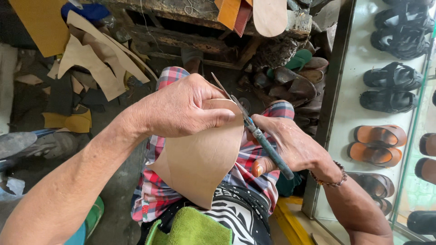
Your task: The person cuts a light-colored leather piece into a shoe insole shape using shears. The person holds the leather with the left hand and trims the edges with the right hand, rotating the piece to follow the outline.
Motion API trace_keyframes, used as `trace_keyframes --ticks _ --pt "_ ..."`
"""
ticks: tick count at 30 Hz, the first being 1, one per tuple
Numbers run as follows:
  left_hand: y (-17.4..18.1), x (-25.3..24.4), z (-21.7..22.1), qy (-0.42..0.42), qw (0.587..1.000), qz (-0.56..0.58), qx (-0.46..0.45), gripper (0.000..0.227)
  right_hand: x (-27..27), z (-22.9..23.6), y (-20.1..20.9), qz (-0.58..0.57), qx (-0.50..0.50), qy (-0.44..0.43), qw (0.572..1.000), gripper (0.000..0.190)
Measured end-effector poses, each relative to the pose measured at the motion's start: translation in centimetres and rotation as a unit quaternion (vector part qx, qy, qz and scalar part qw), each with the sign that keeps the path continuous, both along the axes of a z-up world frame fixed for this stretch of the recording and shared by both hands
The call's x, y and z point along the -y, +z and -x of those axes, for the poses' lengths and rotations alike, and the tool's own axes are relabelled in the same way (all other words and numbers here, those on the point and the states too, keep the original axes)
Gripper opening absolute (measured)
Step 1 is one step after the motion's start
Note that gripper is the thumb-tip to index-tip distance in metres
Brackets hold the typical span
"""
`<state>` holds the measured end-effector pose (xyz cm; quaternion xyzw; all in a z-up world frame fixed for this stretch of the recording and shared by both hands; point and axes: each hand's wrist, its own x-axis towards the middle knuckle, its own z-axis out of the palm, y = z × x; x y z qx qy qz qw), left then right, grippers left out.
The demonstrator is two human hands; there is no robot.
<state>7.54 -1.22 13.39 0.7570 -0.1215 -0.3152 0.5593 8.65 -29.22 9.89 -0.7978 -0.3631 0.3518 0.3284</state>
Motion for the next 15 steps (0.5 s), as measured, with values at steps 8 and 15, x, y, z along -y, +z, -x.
trace_keyframes --ticks 8,15 --pt "-0.5 0.0 -0.2 0.004 1.0 -0.021 0.018 0.045 -0.6 0.4 0.6 -0.035 0.03 -0.051 0.998 0.066" --pt "0.9 1.1 -0.7 -0.083 0.99 0.004 0.114 0.028 -0.8 0.3 0.0 -0.093 0.051 -0.061 0.992 0.052"
